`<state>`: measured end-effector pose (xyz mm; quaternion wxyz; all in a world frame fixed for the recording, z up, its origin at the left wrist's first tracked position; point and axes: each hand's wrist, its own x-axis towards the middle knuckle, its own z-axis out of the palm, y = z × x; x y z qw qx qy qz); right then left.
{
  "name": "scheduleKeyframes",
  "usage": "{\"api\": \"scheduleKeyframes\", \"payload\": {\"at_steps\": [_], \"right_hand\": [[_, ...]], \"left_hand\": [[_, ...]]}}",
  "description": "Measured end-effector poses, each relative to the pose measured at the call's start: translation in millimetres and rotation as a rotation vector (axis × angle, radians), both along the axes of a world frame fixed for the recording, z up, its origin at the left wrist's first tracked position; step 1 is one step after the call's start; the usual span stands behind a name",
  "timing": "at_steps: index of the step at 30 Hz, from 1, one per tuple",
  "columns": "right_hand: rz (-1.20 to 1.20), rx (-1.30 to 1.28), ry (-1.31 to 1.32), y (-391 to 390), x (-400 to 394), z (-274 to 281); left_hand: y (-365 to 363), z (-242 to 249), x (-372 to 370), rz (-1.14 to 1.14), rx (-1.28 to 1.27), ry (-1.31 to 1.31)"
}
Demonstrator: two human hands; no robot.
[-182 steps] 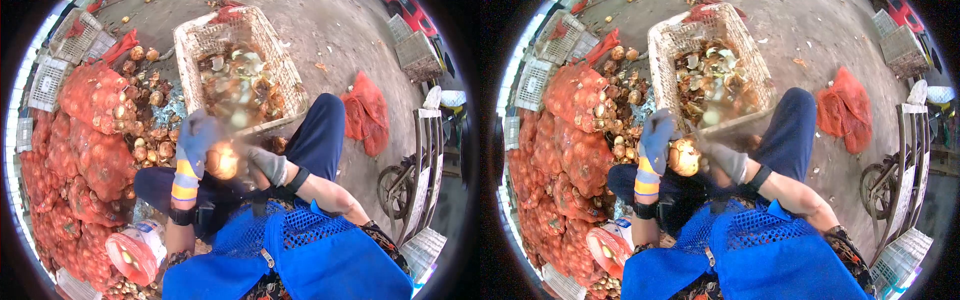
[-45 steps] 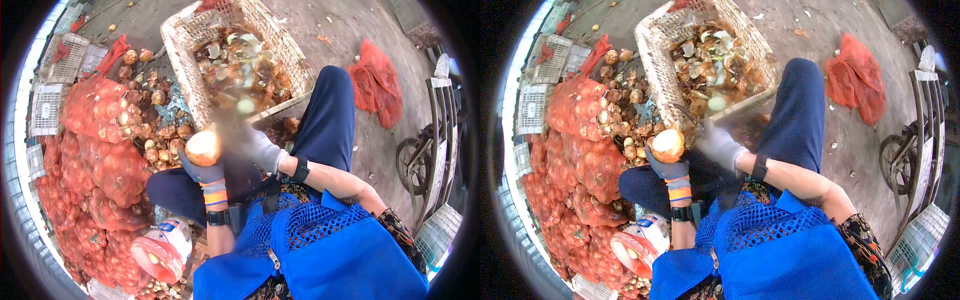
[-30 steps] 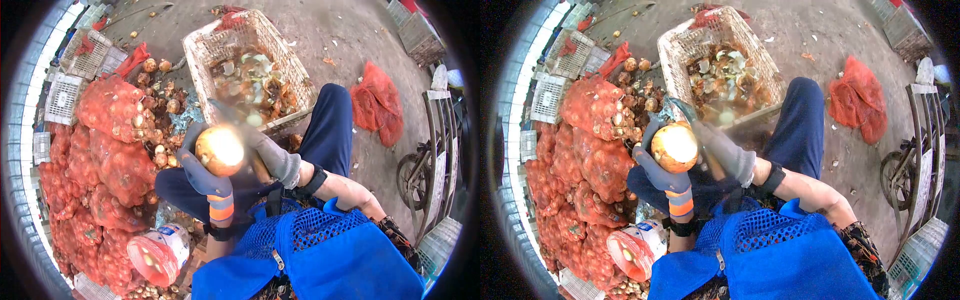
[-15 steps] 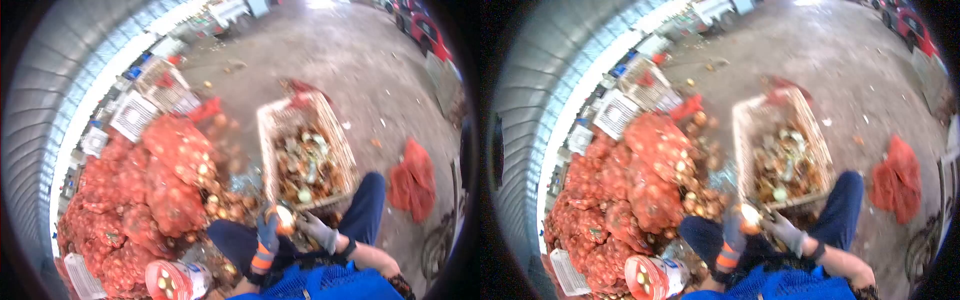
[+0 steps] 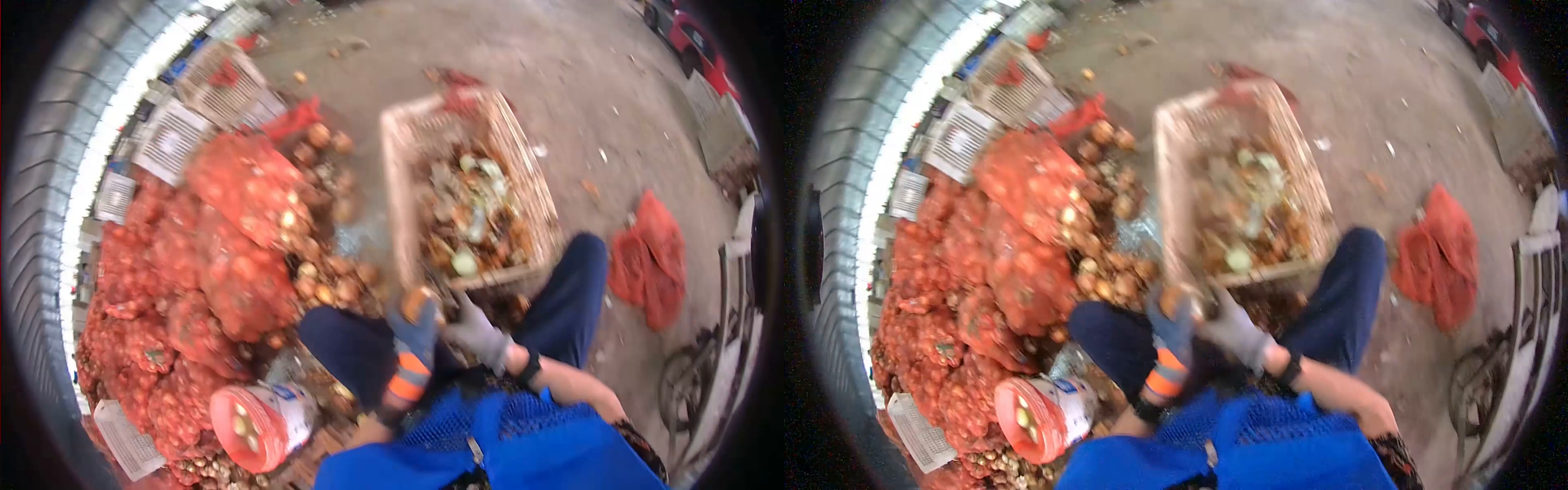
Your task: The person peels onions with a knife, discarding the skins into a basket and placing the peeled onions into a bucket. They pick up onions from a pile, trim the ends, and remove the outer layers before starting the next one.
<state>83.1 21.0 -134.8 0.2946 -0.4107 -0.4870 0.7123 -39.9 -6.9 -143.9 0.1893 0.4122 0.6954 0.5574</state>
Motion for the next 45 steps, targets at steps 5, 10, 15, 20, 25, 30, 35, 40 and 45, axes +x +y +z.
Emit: {"api": "scheduleKeyframes", "payload": {"at_steps": [5,10,15,20,25,30,35,40,45], "right_hand": [[-0.026,-0.015,0.012,-2.5,6.9,19.5],[-0.036,0.351,-0.269,-5.5,10.4,0.6],[0.121,0.635,-0.495,-9.4,19.5,21.7],[0.209,0.625,-0.569,-16.4,15.9,11.5],[0.269,0.634,-0.587,-9.5,24.4,24.6],[0.25,0.737,-0.596,-9.9,6.8,-10.9],[0.303,0.727,-0.67,-10.0,-1.0,-20.5],[0.141,0.756,-0.591,-12.8,11.6,0.3],[0.244,0.72,-0.754,3.9,4.1,2.2]], "left_hand": [[-0.6,6.7,-18.7,-0.185,0.017,-0.927],[1.1,31.2,-14.6,-0.206,-0.002,-1.039],[4.1,30.0,-13.6,-0.18,-0.023,-0.993],[7.9,1.4,-15.1,-0.122,0.055,0.445],[15.7,11.0,-11.2,0.025,-0.059,-0.346],[18.8,12.9,-11.2,0.043,-0.055,-0.447],[13.4,7.1,-18.2,-0.016,-0.008,0.704],[17.0,6.5,-19.8,0.018,-0.177,-0.628],[11.4,13.3,-22.1,-0.137,-0.195,0.482]]}}
